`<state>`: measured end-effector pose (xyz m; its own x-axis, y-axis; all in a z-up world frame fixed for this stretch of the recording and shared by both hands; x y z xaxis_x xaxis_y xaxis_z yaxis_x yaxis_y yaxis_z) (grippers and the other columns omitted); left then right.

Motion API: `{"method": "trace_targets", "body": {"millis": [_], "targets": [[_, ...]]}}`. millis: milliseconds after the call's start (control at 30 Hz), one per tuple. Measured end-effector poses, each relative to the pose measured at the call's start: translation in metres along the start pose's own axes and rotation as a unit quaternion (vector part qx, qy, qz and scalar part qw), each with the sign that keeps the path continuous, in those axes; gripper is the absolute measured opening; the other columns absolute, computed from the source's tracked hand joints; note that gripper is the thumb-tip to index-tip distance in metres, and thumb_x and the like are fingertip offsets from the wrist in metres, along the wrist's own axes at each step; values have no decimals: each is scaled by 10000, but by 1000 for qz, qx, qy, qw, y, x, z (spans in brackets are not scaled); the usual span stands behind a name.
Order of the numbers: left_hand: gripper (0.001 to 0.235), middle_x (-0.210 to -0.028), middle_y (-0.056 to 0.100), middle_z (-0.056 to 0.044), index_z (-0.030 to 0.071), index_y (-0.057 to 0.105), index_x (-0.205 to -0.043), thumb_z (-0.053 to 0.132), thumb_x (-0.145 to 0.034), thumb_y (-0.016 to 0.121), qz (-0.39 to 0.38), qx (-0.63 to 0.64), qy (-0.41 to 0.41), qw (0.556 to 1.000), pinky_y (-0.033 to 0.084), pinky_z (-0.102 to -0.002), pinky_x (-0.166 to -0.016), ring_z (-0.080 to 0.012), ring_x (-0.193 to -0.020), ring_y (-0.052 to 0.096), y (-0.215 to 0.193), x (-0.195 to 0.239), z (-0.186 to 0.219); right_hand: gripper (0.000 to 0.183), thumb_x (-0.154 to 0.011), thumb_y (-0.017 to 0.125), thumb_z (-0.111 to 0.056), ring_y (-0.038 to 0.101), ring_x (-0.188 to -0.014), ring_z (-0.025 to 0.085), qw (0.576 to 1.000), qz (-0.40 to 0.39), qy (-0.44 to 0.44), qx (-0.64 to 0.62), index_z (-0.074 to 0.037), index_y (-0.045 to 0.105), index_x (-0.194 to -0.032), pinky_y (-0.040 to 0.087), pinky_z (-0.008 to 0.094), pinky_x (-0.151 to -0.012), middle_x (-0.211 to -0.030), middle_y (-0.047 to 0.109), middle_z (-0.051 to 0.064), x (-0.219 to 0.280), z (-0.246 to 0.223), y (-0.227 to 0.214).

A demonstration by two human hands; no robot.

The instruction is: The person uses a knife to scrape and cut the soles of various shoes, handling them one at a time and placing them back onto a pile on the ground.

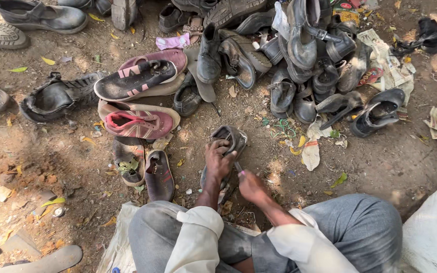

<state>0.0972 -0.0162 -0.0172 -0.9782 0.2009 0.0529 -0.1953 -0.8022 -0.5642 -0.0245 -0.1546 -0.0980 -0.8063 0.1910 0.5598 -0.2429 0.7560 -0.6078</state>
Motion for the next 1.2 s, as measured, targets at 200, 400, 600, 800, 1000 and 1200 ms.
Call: {"method": "trace_targets", "body": {"millis": [200, 400, 600, 800, 1000, 1200], "targets": [[227, -1246, 657, 43, 154, 838, -982, 258, -779, 835, 4, 14, -44, 999, 383, -367, -1112, -193, -1186, 486, 2, -3, -7, 353, -1081, 387, -292, 558, -649, 218, 997, -55, 16, -46, -40, 619, -999, 454, 423, -567, -733, 568, 62, 32, -8, -1], [258, -1271, 617, 23, 146, 816, -1022, 286, -805, 833, 27, 40, -104, 993, 406, -369, -1110, -194, -1182, 490, 6, 2, -12, 362, -1073, 406, -297, 604, -726, 238, 997, -69, 13, -31, -21, 639, -1086, 485, 438, -681, -815, 622, 124, 12, -12, 11], [268, -1272, 616, 20, 168, 813, -1075, 292, -838, 812, 18, 10, -103, 994, 389, -392, -1121, -204, -1166, 485, 6, 10, -6, 413, -1034, 479, -283, 661, -854, 266, 997, -45, -58, -25, 36, 594, -1270, 516, 447, -803, -976, 708, 229, 67, 17, 22], [166, -1243, 646, 8, 100, 806, -977, 199, -844, 802, 103, 74, -106, 986, 414, -388, -1085, -218, -1181, 489, 0, -3, -21, 422, -1088, 408, -366, 608, -740, 222, 989, -116, 83, -27, -35, 665, -1139, 480, 428, -696, -826, 650, 117, 31, -1, 28], [160, -1177, 730, -2, 98, 803, -971, 214, -864, 780, 216, 65, -53, 973, 463, -385, -1047, -207, -1156, 576, -3, -15, -27, 351, -1030, 511, -350, 431, -567, 192, 955, -143, 92, -242, -19, 624, -1058, 360, 423, -527, -680, 490, 48, 88, 21, 53], [159, -1229, 679, -57, 82, 795, -968, 226, -907, 762, 212, 73, -86, 971, 448, -441, -1059, -258, -1193, 528, 8, 1, -29, 401, -1068, 397, -371, 414, -494, 141, 956, -190, 152, -165, -58, 646, -1053, 345, 345, -438, -640, 483, 17, 53, 3, 41]]}}
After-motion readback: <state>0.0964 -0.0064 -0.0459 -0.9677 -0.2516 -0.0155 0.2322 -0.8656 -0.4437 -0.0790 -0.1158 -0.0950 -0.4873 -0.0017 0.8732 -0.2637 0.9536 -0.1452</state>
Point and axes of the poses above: each hand's wrist, its own x-axis away from the middle knuckle, its own y-axis out of the palm, z = x × y, the point moved 8 cm from there along -x, towards the middle knuckle
